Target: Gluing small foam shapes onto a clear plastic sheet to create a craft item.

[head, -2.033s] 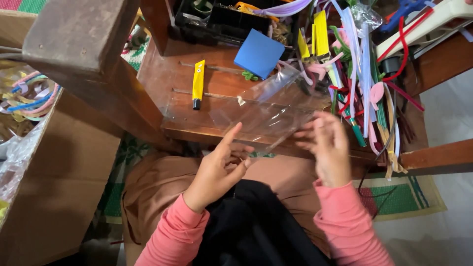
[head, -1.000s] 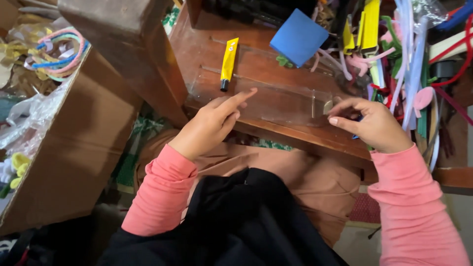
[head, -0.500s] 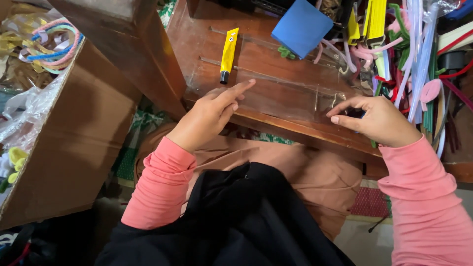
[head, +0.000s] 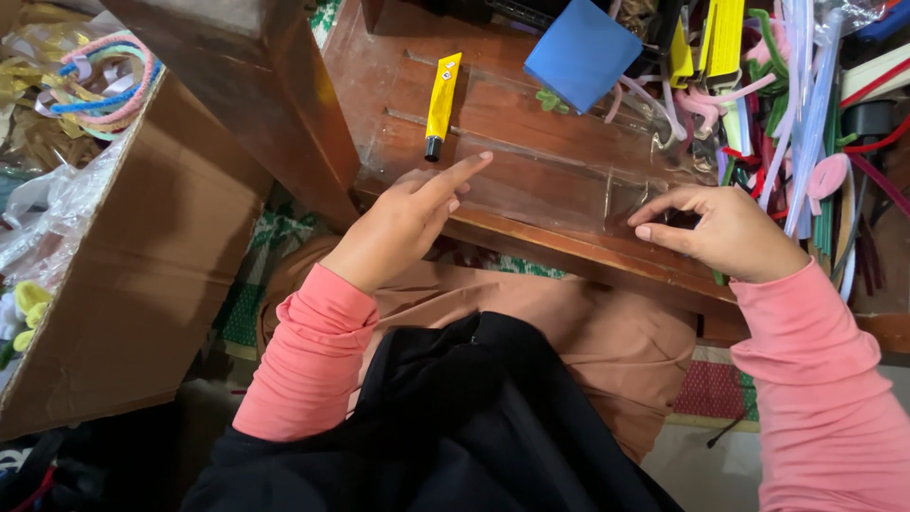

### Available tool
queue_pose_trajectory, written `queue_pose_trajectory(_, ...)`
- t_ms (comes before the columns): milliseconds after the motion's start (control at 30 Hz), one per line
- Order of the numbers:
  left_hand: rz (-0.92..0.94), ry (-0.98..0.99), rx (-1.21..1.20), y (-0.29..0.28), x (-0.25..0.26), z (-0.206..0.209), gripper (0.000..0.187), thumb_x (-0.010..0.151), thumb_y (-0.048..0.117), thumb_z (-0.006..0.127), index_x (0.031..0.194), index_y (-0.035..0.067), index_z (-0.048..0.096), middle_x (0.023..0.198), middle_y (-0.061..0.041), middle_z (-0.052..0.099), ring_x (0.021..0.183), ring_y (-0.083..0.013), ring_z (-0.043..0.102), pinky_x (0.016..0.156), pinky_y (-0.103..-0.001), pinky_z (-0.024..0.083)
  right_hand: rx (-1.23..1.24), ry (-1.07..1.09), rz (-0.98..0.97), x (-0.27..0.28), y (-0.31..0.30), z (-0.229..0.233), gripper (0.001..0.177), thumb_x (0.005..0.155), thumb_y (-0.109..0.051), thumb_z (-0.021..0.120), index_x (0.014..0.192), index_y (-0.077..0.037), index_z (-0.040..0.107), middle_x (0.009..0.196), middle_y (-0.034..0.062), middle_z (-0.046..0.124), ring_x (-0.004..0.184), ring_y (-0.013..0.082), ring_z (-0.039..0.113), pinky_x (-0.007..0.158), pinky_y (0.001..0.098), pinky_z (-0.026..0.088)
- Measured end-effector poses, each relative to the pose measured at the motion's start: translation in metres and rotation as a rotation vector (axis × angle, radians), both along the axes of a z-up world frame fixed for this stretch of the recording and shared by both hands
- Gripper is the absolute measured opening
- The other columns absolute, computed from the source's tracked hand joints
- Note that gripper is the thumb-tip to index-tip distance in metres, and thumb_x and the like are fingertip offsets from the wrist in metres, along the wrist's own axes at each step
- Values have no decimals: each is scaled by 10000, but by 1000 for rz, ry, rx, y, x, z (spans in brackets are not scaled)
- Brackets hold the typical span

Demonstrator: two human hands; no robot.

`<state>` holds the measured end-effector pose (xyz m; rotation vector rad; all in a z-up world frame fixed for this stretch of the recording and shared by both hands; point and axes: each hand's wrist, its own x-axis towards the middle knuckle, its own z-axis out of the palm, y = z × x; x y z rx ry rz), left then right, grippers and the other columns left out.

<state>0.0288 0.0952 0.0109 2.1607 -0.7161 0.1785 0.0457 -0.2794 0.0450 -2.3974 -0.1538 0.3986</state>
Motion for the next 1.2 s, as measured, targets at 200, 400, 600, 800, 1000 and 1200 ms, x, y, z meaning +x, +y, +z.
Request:
queue_pose_trajectory(200,32,-122,51,1,-1,2,548,1020,31,586,1528,197,466,906,-38,664,816,-224,555,818,-344,517,-16,-40,33,0,-1,-3,177,813,-88,800,982,-39,816,937,65,787,768,163,659,720,272,514)
queue_pose_trajectory(400,77,-254,66,3,-2,-3,571,987,-5,623,1512,182,498,874,-30,656,823,-230,527,827,-340,523,-21,-149,134,3,-5,-11,131,802,-86,801,923,-37,799,952,36,778,848,163,672,852,279,514)
queue_pose_trajectory(600,92,-301,82,1,0,-7,583,971,-9,632,1509,169,495,882,-36,663,821,-235,542,825,-345,531,-1,-215,238,9,-13,-18,103,806,-106,794,872,-28,783,956,45,763,904,183,682,1017,318,485)
queue_pose_trajectory(800,61,-267,54,5,0,-11,617,955,2,637,1527,154,461,951,-17,701,862,-226,557,873,-329,521,4,-237,239,6,-10,-15,92,810,-84,786,875,-20,777,962,41,772,889,176,685,910,292,505)
queue_pose_trajectory(1000,75,-242,51,6,-1,-17,662,942,-5,636,1545,177,434,979,0,709,881,-224,552,905,-332,521,-62,-244,205,0,-4,-11,110,815,-100,788,898,-29,784,983,33,783,905,178,688,911,297,511)
queue_pose_trajectory(1200,86,-223,31,6,-2,-19,649,960,0,628,1550,184,427,987,4,706,882,-214,539,920,-319,510,-129,-282,164,-8,-1,-13,124,815,-124,796,892,-27,786,997,13,783,942,174,688,1037,307,461)
